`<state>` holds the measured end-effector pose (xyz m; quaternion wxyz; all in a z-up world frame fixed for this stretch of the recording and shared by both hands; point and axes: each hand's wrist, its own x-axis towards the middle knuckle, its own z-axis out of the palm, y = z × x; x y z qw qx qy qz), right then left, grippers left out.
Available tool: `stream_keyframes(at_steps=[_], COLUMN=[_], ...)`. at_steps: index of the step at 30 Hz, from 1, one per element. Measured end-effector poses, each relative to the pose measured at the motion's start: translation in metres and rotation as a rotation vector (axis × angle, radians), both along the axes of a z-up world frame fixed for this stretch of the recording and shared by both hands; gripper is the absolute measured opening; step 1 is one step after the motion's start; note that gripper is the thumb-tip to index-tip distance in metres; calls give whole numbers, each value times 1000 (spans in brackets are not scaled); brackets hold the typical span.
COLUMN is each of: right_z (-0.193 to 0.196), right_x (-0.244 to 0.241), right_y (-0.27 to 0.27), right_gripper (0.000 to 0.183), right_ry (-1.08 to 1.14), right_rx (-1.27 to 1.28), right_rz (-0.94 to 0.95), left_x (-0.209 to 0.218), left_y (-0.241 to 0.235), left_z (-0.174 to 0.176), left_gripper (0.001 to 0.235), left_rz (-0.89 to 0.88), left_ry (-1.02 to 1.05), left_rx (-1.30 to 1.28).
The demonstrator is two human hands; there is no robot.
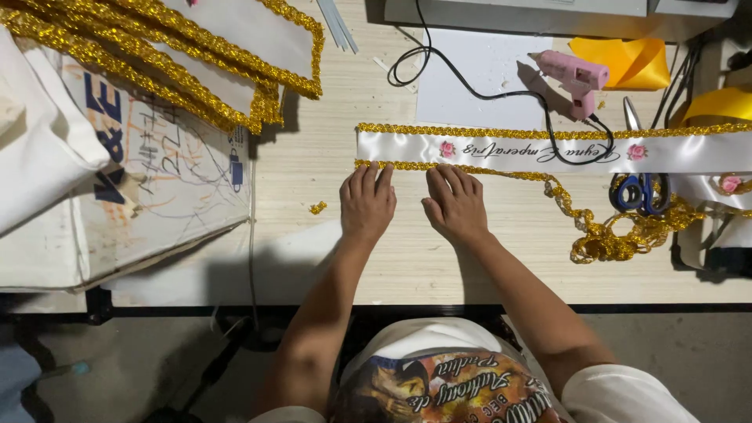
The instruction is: The person decorates a white sash labeled 'Reyna Emperatriz' by applying hot glue and attaching a gold glitter trim along its edges. They use a hot glue gun to apply adhesive, press the trim into place, and trim excess with scissors. The process is repeated on both sides of the sash.
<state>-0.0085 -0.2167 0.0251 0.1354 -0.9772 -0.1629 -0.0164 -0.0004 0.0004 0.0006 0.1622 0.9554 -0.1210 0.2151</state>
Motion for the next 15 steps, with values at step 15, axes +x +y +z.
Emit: stream_keyframes(at_steps=[15], right_z=[6], right_x=[2], right_y=[5], right_gripper=[60], right_ry=[-29], right_rx=[-30], right_rz=[-2], left_x=[1], left_y=[2], left_z=[2], left_gripper=[45], left_rz=[-16], left_ry=[26], left_rx=[-27])
